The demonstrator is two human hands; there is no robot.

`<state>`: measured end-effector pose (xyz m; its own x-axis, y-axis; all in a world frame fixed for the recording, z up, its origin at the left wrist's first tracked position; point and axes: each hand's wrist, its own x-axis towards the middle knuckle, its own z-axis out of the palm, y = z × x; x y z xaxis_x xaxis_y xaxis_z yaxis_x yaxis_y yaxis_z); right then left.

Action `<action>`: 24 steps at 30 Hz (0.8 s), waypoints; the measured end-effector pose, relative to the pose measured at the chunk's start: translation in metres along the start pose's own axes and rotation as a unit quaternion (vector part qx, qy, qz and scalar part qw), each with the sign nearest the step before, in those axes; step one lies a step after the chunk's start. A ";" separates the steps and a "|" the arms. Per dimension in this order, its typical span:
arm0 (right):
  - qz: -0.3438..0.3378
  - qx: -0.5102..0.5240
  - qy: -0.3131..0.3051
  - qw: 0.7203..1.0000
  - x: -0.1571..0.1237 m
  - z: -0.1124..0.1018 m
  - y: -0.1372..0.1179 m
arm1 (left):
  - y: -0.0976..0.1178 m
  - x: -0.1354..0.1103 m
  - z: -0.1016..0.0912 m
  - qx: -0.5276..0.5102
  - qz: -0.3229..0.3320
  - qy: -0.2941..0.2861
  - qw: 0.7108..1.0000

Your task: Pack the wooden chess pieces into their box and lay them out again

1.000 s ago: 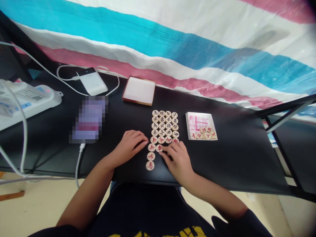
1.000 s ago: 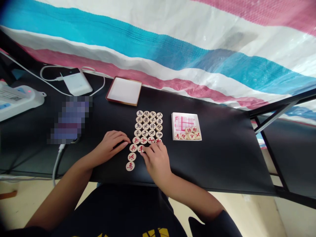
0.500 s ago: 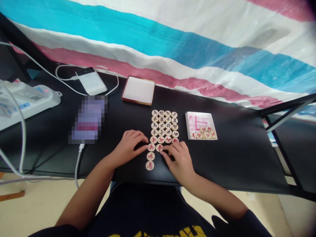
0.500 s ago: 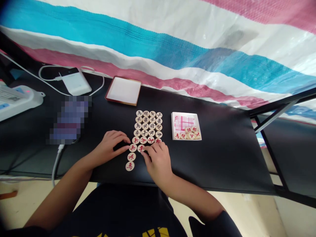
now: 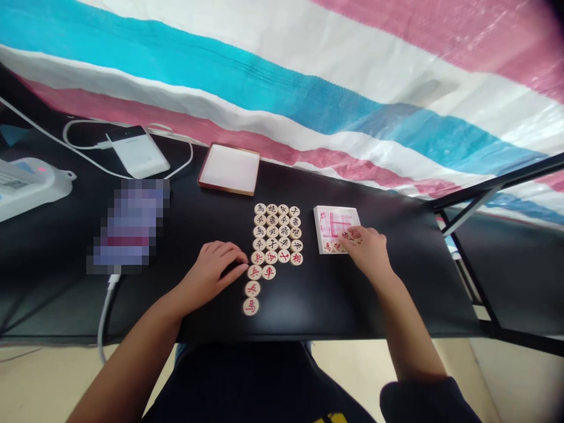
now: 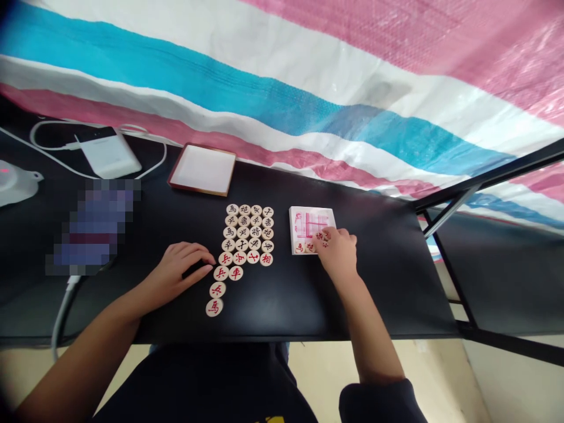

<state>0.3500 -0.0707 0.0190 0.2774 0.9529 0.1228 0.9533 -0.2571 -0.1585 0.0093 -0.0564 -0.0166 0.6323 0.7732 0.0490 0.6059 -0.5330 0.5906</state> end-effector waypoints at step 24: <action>-0.196 0.172 -0.079 0.962 -0.071 -0.030 -0.085 | 0.005 0.001 -0.004 -0.004 -0.004 -0.009 1.000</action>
<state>0.2527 -0.1213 0.0528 -0.1429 0.9853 0.0936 0.8773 0.1699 -0.4489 0.0112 -0.0567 -0.0104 0.6353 0.7717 0.0298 0.6079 -0.5235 0.5969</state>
